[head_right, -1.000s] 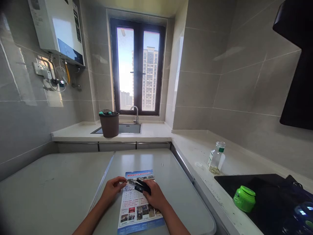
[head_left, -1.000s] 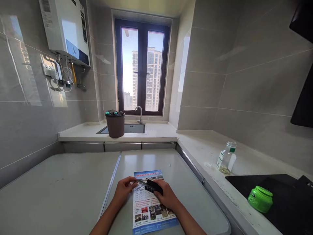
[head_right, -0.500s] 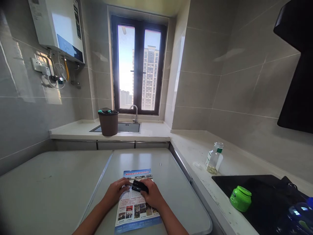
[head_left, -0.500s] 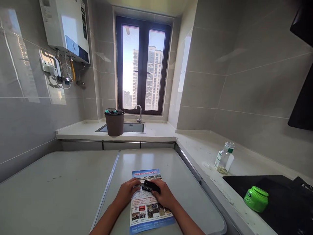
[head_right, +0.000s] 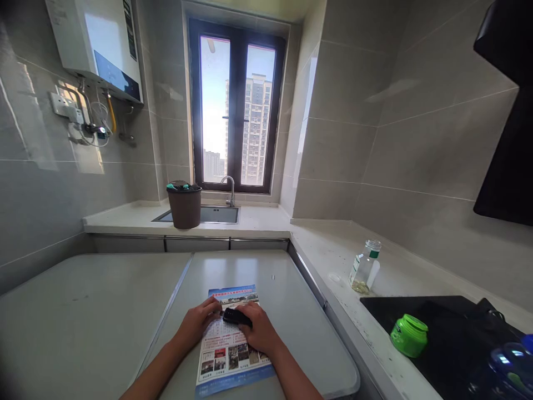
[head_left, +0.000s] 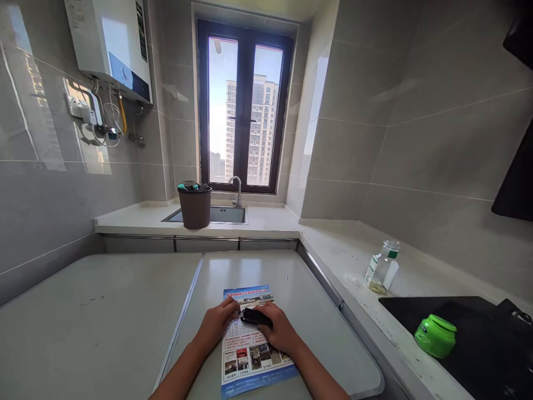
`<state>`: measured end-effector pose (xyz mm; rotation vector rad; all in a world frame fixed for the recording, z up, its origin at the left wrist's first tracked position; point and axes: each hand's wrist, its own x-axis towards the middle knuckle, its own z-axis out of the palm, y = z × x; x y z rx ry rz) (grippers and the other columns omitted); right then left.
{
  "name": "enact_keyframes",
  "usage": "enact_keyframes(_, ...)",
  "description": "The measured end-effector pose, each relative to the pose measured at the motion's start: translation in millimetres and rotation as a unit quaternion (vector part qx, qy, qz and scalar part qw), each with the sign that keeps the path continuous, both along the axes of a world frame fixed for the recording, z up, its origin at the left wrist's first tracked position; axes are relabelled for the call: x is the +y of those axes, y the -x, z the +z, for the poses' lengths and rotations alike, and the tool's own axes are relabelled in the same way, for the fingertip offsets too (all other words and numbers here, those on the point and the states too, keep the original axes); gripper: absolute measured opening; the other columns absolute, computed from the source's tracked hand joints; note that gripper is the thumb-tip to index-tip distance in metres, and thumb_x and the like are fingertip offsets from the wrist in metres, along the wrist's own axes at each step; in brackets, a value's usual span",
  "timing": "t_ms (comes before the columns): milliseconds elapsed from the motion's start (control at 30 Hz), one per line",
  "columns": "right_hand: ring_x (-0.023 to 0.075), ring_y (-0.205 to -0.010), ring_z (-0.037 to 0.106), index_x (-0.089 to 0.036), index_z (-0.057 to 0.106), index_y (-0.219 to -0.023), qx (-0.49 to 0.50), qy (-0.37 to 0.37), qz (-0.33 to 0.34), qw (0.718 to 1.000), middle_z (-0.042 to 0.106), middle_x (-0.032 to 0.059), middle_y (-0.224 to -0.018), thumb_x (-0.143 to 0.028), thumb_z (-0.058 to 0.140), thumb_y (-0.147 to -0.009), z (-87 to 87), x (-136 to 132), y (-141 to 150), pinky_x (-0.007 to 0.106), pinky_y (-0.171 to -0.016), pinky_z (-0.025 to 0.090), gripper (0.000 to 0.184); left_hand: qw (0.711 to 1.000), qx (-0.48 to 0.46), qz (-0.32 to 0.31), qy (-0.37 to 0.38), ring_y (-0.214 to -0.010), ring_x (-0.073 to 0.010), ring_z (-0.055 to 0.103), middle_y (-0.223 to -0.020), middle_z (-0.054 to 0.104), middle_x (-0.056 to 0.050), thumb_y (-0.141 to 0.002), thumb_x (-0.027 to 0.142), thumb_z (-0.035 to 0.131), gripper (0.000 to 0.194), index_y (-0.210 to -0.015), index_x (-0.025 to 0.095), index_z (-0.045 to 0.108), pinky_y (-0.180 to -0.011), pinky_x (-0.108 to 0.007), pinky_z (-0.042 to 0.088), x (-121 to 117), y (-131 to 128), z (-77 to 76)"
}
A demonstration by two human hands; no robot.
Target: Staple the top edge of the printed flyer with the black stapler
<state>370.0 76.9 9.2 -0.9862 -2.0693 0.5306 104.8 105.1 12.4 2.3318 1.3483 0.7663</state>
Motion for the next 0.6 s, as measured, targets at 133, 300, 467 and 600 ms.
enact_keyframes(133, 0.0272, -0.118, 0.062, -0.025, 0.068, -0.128, -0.001, -0.004, 0.006, 1.0, 0.07, 0.0083, -0.123, -0.008, 0.065, -0.077, -0.4, 0, 0, 0.045, -0.108, 0.048, 0.054, 1.0, 0.012, 0.0, -0.003, -0.1, -0.0188, 0.07, -0.123, 0.07, 0.001, -0.095, 0.022, 0.055, 0.023, -0.107, 0.031, 0.072, -0.084, -0.025, 0.047, 2, 0, -3.9)
enact_keyframes(300, 0.0275, -0.119, 0.062, -0.025, 0.068, -0.129, -0.012, 0.011, -0.002, 1.0, 0.068, 0.0089, -0.124, -0.009, 0.065, -0.077, -0.1, -1, 0, 0.044, -0.108, 0.048, 0.054, 1.0, 0.013, -0.002, -0.016, -0.098, -0.0175, 0.07, -0.119, 0.069, 0.001, -0.095, 0.021, 0.056, 0.019, -0.104, 0.03, 0.071, -0.083, -0.024, 0.047, 1, -1, -2.8)
enact_keyframes(467, 0.0274, -0.119, 0.062, -0.026, 0.067, -0.13, -0.013, 0.012, -0.001, 1.0, 0.069, 0.0086, -0.123, -0.01, 0.065, -0.078, 2.4, -2, 0, 0.045, -0.108, 0.048, 0.054, 1.0, 0.009, 0.018, -0.011, -0.098, -0.0186, 0.071, -0.116, 0.071, 0.001, -0.092, 0.021, 0.061, 0.018, -0.101, 0.03, 0.074, -0.084, -0.026, 0.047, 1, -1, 3.5)
enact_keyframes(600, 0.0268, -0.113, 0.064, -0.026, 0.069, -0.128, -0.007, 0.014, 0.002, 1.0, 0.071, 0.0075, -0.117, -0.011, 0.066, -0.078, 6.5, -2, 0, 0.043, -0.105, 0.049, 0.052, 1.0, 0.011, 0.029, 0.001, -0.098, -0.0198, 0.071, -0.116, 0.073, 0.001, -0.089, 0.022, 0.064, 0.019, -0.098, 0.03, 0.079, -0.084, -0.028, 0.048, 2, 1, 7.4)
